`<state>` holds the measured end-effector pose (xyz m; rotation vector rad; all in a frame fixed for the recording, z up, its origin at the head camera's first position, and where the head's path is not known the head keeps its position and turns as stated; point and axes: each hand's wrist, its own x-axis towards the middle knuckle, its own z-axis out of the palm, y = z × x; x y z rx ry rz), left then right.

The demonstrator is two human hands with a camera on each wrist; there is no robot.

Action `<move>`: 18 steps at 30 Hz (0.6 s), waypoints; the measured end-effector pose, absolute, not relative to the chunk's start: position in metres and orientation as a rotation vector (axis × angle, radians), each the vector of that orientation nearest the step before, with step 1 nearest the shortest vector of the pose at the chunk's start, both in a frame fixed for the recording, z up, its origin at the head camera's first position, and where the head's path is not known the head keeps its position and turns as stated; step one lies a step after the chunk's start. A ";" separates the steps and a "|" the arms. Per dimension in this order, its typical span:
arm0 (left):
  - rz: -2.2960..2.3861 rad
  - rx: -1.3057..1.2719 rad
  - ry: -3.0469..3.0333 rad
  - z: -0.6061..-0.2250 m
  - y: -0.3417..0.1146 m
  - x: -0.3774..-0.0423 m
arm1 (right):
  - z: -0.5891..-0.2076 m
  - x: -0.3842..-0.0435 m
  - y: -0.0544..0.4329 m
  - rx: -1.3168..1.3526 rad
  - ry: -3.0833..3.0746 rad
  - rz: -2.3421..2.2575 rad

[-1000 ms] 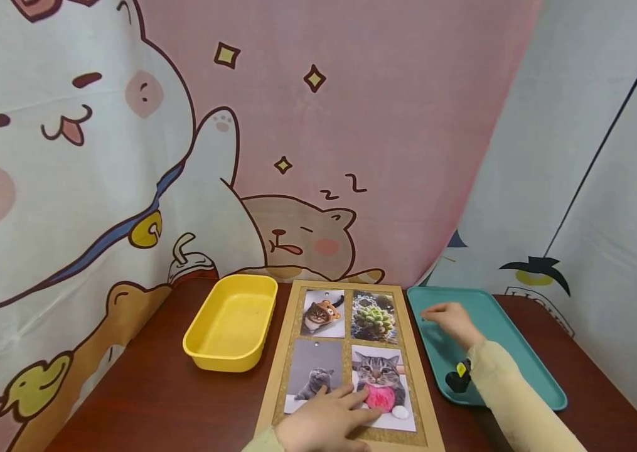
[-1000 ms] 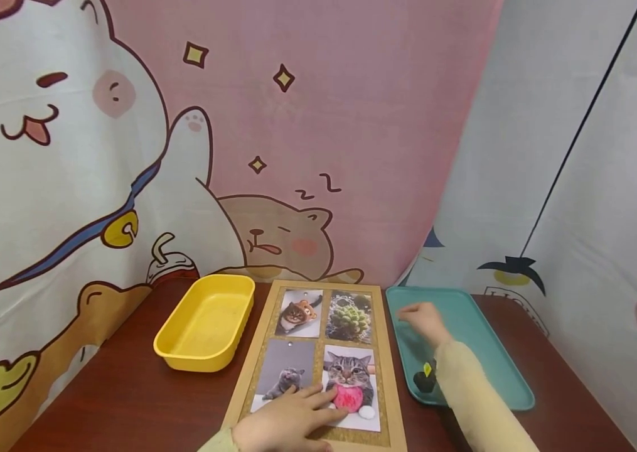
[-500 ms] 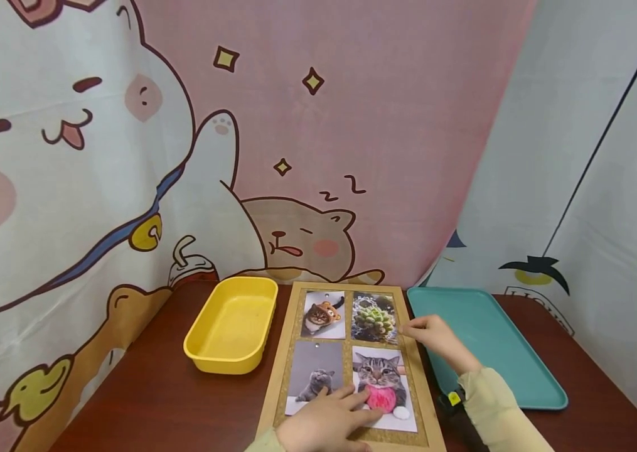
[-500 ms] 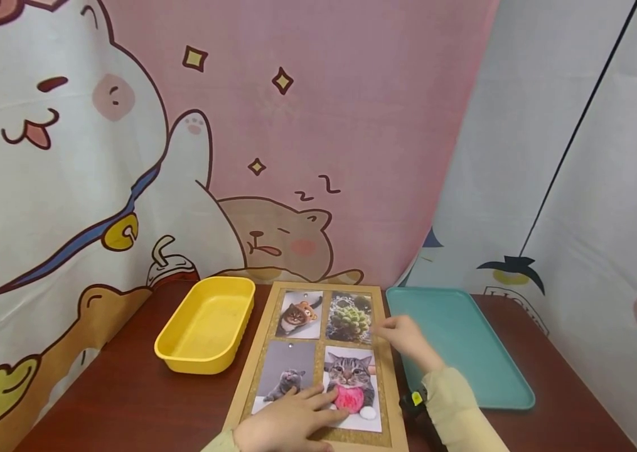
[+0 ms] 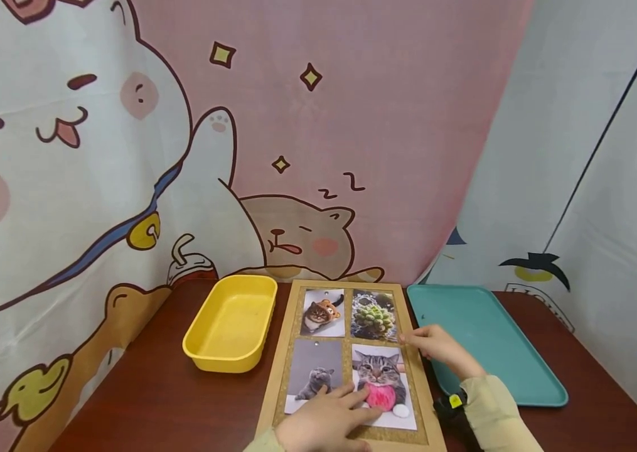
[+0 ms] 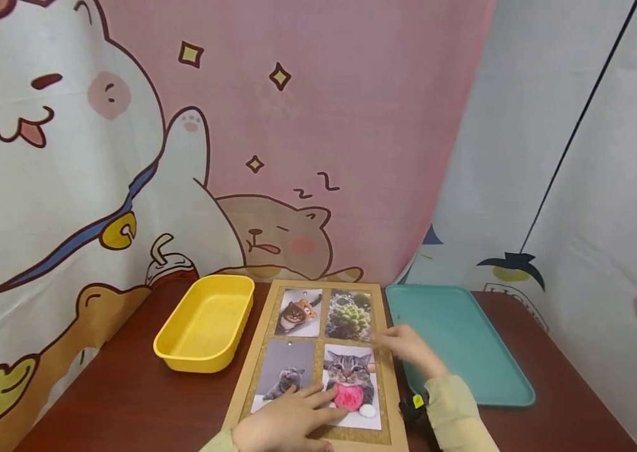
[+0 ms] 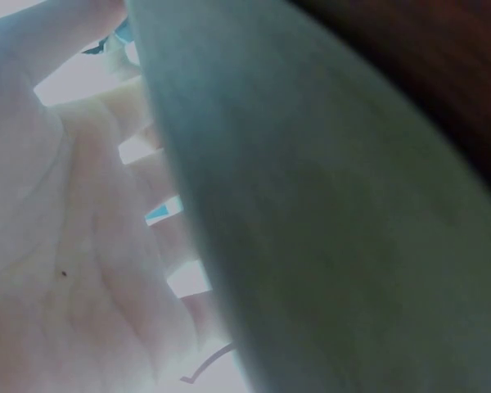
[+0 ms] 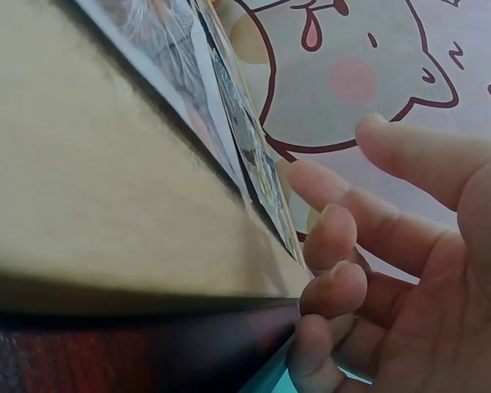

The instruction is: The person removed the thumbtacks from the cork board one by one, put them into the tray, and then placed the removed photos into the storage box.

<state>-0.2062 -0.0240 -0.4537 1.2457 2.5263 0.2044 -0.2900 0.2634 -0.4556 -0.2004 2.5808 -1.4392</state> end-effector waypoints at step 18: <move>0.181 1.234 2.531 -0.451 -0.023 -0.205 | -0.463 -0.292 0.266 -0.297 2.554 -1.351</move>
